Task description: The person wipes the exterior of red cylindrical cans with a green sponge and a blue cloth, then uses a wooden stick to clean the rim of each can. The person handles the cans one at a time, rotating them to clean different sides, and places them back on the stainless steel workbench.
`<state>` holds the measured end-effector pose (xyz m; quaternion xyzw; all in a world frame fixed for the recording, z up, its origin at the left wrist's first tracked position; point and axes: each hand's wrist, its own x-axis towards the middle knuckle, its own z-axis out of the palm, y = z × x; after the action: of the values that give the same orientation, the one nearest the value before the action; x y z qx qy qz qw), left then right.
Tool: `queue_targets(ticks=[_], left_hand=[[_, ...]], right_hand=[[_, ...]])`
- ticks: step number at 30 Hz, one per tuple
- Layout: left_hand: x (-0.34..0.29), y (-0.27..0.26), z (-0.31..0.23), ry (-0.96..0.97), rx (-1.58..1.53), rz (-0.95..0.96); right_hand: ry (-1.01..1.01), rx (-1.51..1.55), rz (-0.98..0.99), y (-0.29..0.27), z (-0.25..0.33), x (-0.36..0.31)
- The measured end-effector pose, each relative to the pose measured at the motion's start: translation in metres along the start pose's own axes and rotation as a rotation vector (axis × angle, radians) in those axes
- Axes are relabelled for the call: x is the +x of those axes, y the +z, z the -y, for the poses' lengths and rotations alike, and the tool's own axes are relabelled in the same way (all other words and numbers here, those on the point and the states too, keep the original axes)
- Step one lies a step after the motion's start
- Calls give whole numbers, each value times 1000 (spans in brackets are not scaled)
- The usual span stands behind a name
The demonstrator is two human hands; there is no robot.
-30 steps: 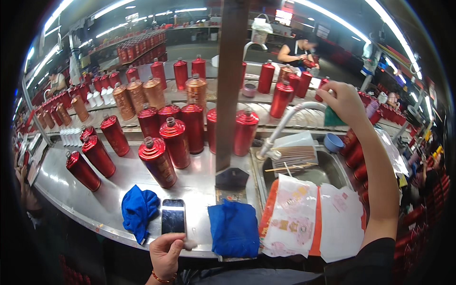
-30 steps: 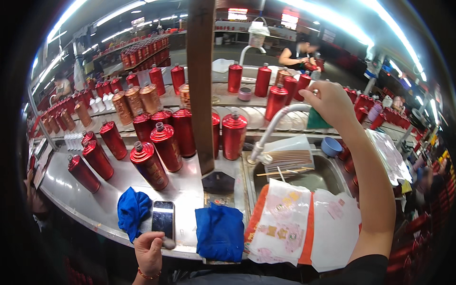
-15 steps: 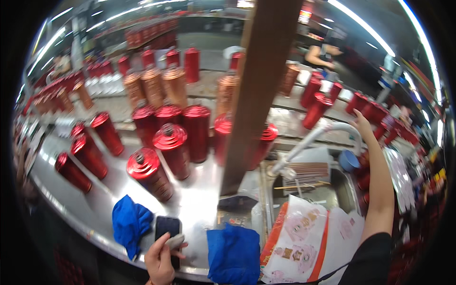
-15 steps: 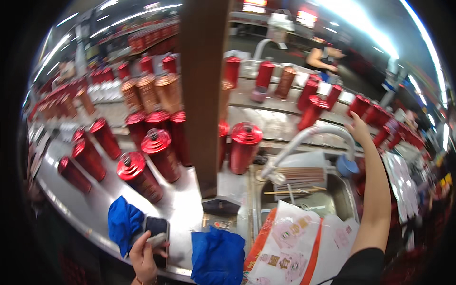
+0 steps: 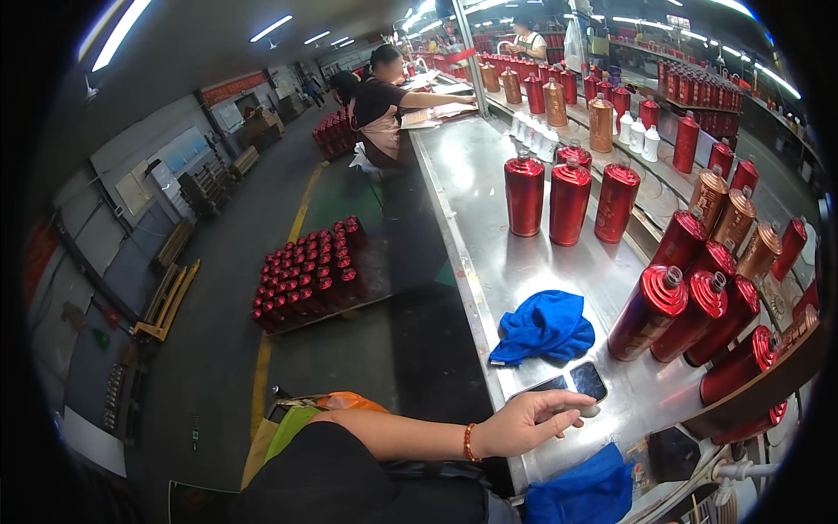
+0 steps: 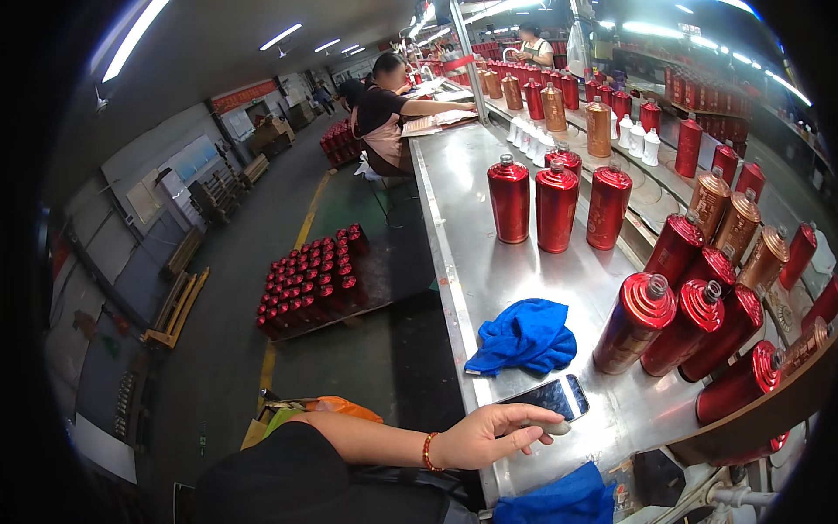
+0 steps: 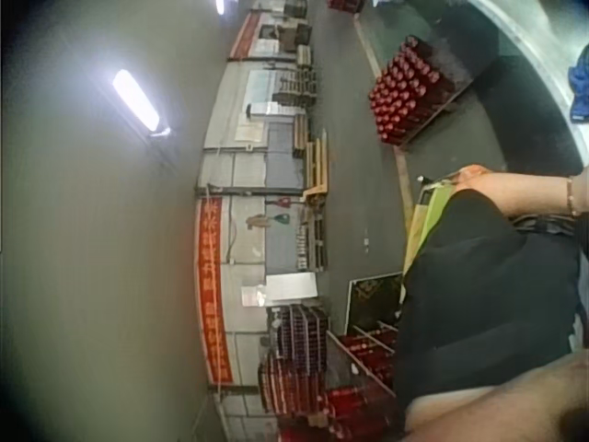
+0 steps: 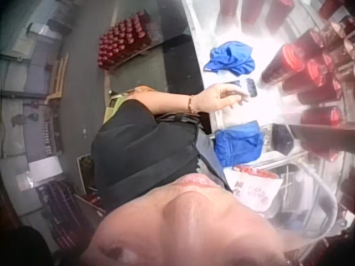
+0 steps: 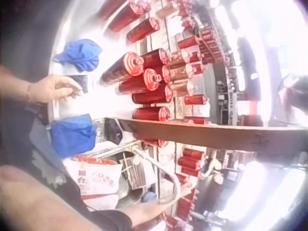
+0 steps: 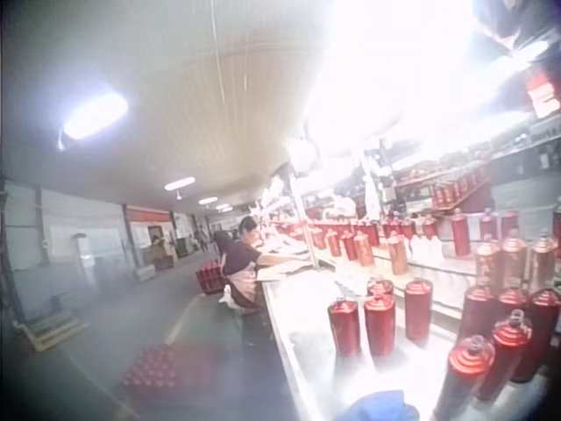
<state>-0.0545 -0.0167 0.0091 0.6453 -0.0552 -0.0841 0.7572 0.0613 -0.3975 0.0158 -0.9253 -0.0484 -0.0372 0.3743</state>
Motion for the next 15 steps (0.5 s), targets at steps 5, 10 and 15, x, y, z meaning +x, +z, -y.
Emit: queue_targets(ticks=[5,10,15], left_hand=[[1,9,3,38,-3,42],[4,3,-6,77,-48,56],[5,-45,-29,341,-41,-228]], right_hand=[[2,83,42,22,14,-10],[18,119,37,35,28,-25],[41,145,30,45,43,-41]])
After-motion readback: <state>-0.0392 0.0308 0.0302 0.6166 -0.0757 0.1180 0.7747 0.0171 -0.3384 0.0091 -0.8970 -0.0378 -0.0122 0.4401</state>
